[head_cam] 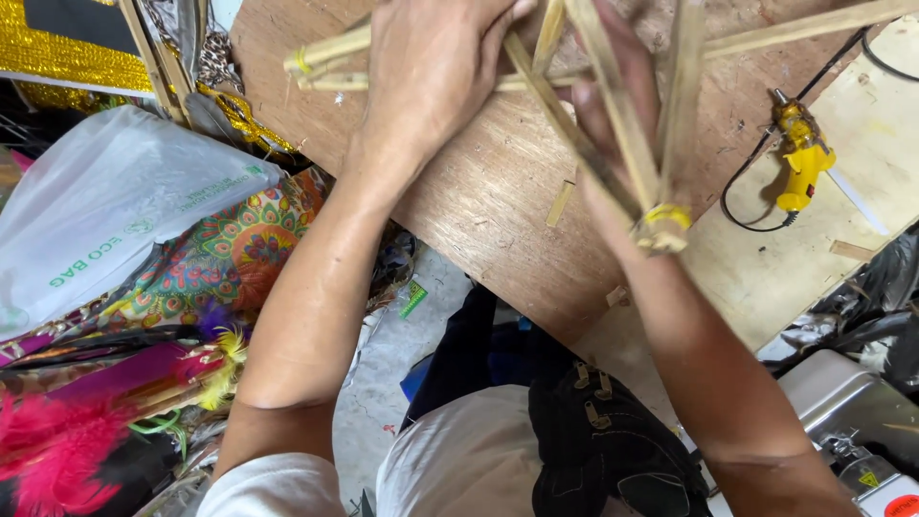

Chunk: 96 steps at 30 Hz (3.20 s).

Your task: The person arranges thin wooden sticks on a workbench to form a star-shaped frame. They use a hot glue gun to apply adhesive to the intersections of the sticks, pressing them together to secure the structure.

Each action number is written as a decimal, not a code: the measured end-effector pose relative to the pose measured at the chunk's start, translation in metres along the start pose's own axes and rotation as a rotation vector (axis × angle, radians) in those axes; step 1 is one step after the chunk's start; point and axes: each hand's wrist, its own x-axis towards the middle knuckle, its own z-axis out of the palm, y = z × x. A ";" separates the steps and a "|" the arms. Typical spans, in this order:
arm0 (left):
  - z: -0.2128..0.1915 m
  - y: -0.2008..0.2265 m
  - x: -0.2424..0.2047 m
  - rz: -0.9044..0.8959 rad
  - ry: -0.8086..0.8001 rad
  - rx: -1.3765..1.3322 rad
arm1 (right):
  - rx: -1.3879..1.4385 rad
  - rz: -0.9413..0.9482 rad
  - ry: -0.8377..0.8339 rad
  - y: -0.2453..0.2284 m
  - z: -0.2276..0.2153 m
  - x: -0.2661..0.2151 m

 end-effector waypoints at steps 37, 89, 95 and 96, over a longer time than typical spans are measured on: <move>0.139 0.028 -0.109 0.165 -0.507 -0.249 | 0.516 1.106 0.349 -0.017 0.032 -0.049; 0.157 0.009 -0.124 0.137 -0.516 -0.163 | 0.209 0.922 0.234 0.008 0.043 -0.064; 0.147 0.011 -0.119 0.138 -0.534 -0.195 | 0.146 0.891 0.235 0.009 0.045 -0.063; 0.141 0.012 -0.116 0.139 -0.535 -0.200 | 0.143 0.895 0.237 0.012 0.047 -0.065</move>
